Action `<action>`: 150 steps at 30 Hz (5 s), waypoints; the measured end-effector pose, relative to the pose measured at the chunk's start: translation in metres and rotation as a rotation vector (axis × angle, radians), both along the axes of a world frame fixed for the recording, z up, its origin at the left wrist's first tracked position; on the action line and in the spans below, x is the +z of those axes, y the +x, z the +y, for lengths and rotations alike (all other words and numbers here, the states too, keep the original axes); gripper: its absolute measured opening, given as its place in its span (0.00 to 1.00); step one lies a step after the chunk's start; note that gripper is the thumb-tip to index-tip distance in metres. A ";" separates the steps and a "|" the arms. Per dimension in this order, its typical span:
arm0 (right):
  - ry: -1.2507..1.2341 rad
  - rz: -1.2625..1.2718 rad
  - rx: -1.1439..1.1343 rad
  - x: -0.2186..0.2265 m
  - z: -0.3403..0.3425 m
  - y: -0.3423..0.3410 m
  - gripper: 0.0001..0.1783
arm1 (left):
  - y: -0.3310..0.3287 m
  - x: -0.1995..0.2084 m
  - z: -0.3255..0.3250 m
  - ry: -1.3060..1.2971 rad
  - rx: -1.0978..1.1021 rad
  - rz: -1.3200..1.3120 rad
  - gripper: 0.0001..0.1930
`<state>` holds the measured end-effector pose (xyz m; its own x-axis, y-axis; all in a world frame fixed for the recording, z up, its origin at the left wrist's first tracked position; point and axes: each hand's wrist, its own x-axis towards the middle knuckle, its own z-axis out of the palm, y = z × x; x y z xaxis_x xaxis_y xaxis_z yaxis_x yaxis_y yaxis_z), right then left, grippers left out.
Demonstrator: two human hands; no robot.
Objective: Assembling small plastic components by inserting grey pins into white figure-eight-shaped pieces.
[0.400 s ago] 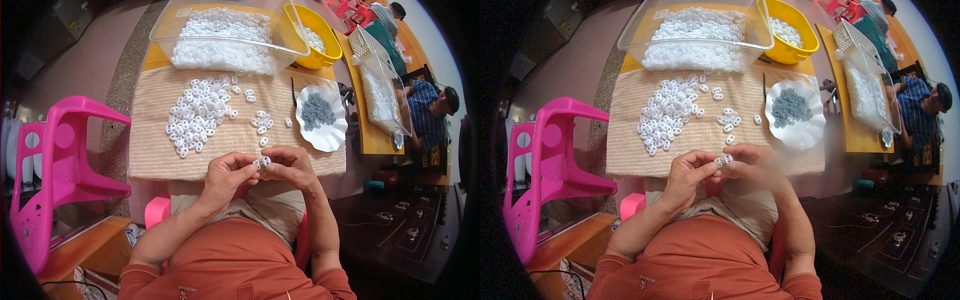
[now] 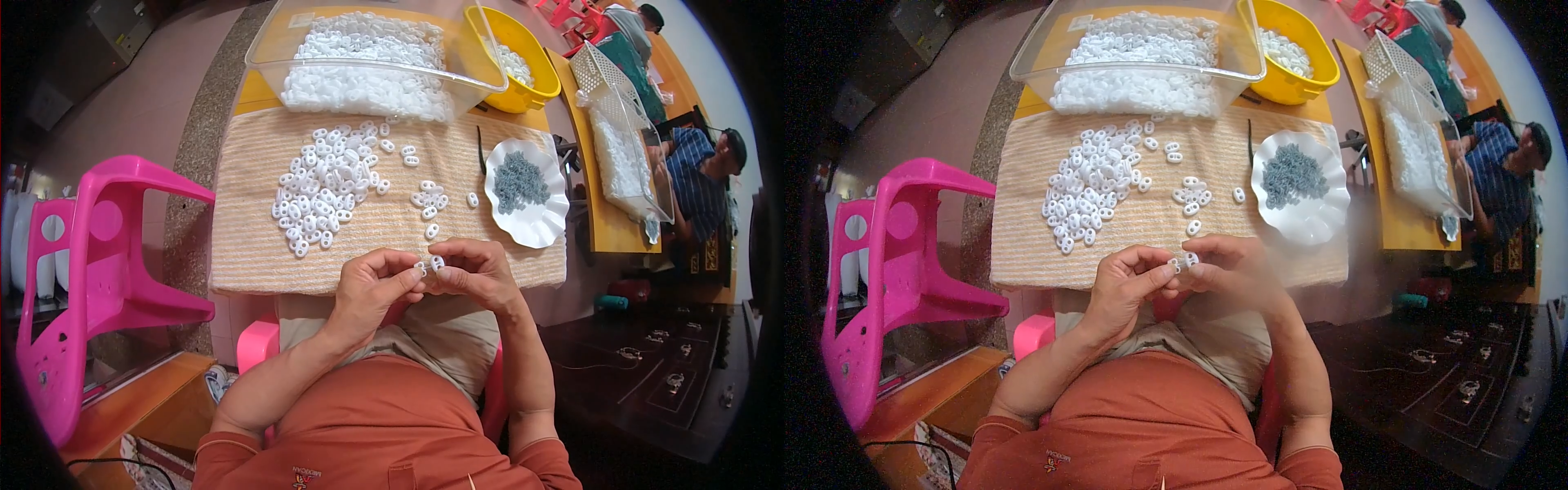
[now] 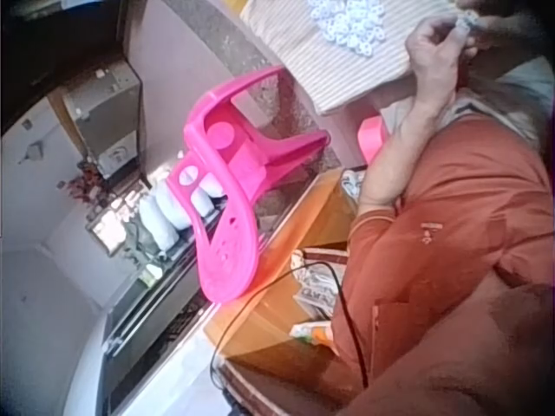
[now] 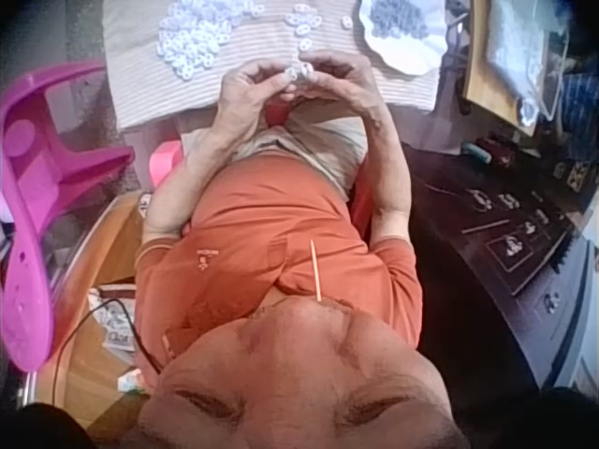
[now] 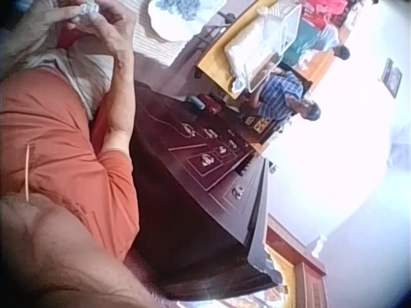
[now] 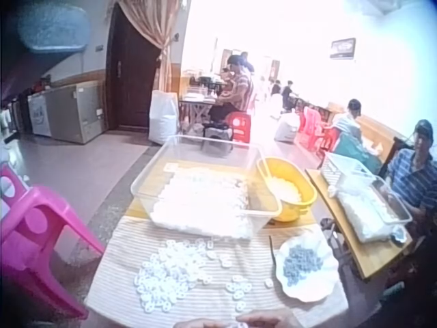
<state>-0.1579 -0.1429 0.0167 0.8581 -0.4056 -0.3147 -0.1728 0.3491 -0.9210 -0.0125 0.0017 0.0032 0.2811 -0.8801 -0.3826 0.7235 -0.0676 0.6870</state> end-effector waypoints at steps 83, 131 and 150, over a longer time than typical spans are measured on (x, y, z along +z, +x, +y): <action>-0.333 -0.202 0.032 -0.002 0.014 0.007 0.15 | 0.004 -0.001 0.001 -0.144 -0.086 0.390 0.08; -0.410 -0.067 -0.349 0.020 0.005 0.013 0.06 | 0.001 0.001 0.000 -0.150 -0.074 0.377 0.05; -0.871 -0.111 -0.734 0.087 -0.193 0.061 0.19 | 0.004 -0.001 0.002 -0.121 -0.063 0.330 0.02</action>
<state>-0.0972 -0.3357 0.1040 0.3292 -0.8637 0.3816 -0.0933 -0.4319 -0.8971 -0.0088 0.0037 0.0020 0.1033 -0.9362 -0.3360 0.9047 -0.0519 0.4229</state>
